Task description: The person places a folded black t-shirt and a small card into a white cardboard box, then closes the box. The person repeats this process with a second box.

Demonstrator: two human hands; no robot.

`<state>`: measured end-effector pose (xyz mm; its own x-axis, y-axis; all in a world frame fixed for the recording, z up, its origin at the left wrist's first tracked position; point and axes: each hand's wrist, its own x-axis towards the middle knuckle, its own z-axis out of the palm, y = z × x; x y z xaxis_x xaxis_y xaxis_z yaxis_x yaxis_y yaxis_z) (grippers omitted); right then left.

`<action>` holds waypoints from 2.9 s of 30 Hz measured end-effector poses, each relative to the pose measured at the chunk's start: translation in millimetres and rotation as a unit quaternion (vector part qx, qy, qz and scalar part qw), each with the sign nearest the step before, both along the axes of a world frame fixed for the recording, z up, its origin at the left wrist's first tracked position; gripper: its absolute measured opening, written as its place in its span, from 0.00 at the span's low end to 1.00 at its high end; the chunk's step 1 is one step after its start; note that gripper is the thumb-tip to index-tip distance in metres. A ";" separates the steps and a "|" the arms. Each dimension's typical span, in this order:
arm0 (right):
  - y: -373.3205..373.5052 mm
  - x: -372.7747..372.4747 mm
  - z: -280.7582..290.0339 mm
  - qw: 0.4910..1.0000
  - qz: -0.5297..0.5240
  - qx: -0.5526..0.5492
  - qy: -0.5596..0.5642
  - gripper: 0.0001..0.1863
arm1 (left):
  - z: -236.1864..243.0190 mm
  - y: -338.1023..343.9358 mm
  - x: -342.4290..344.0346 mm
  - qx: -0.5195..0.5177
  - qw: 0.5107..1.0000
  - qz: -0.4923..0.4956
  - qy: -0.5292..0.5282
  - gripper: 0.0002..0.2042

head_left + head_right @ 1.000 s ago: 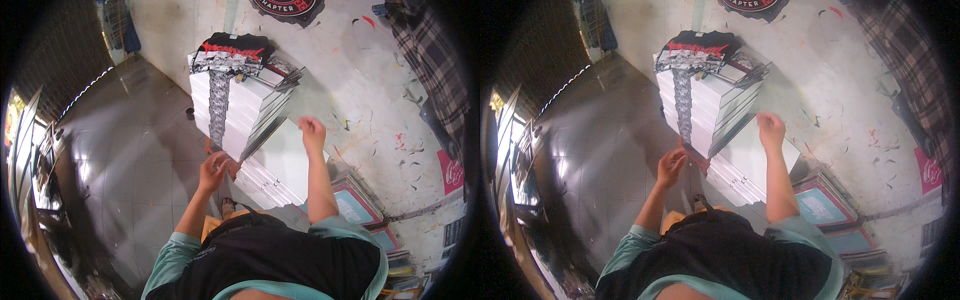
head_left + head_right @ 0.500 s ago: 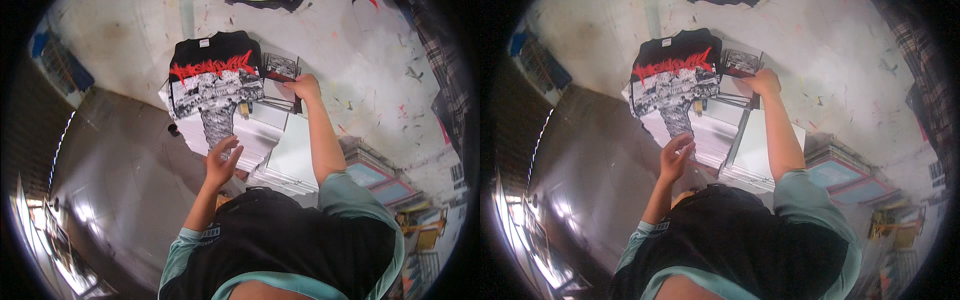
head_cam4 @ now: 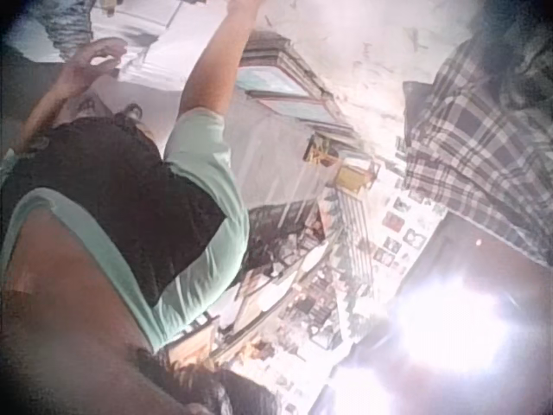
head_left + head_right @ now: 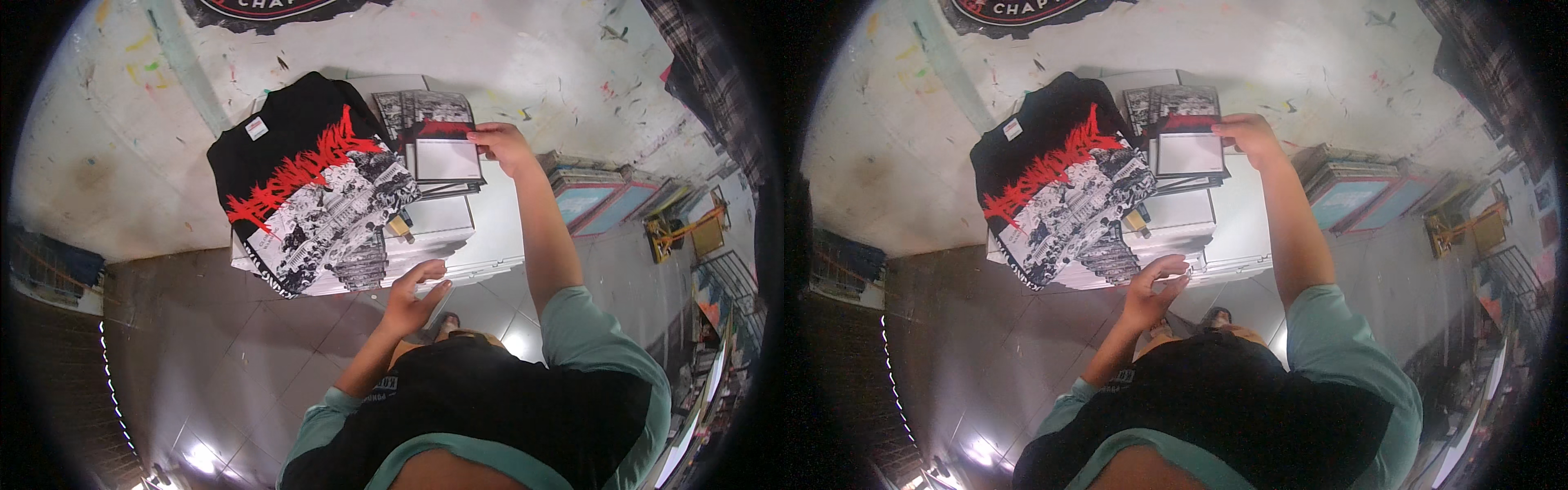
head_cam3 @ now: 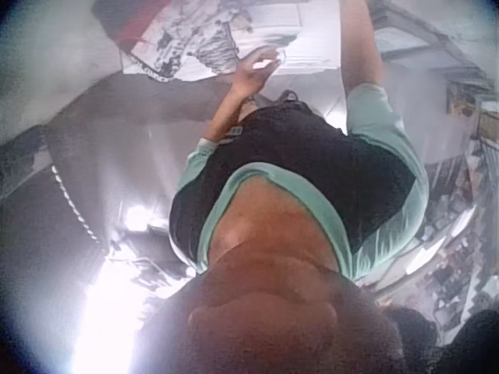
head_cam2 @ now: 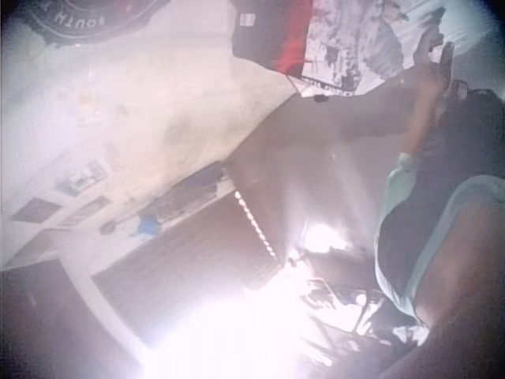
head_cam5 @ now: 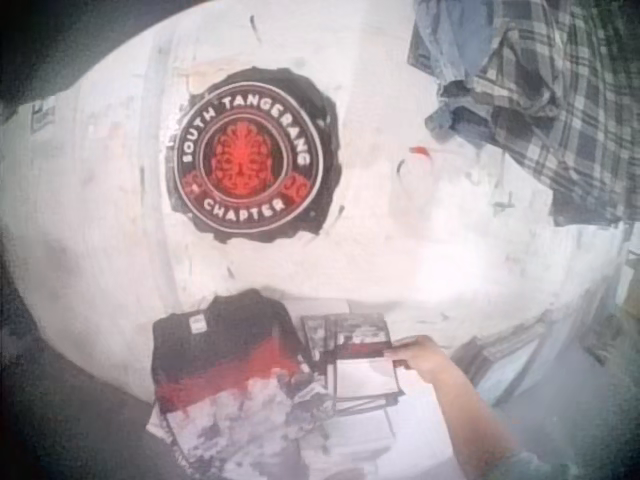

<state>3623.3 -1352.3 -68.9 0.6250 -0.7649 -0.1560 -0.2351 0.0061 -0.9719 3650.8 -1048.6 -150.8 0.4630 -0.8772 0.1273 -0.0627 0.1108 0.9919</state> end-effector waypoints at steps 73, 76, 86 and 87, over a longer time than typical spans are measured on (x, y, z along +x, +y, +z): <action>156.5 -1311.6 -58.3 0.461 -0.798 -0.373 0.105 0.06 | -9.1 -317.6 -1395.4 0.261 0.200 -0.853 0.405 0.38; 155.9 -1365.7 -52.3 0.418 -0.812 -0.364 0.183 0.07 | 2.6 -317.1 -1468.2 0.284 0.166 -0.847 0.417 0.40; 135.1 -1501.0 -62.5 0.357 -0.863 -0.315 0.171 0.11 | -2.0 -341.9 -1622.2 0.366 0.170 -0.857 0.320 0.35; 132.9 -1508.2 -65.7 0.343 -0.869 -0.311 0.177 0.11 | -1.1 -346.7 -1629.6 0.365 0.194 -0.865 0.283 0.33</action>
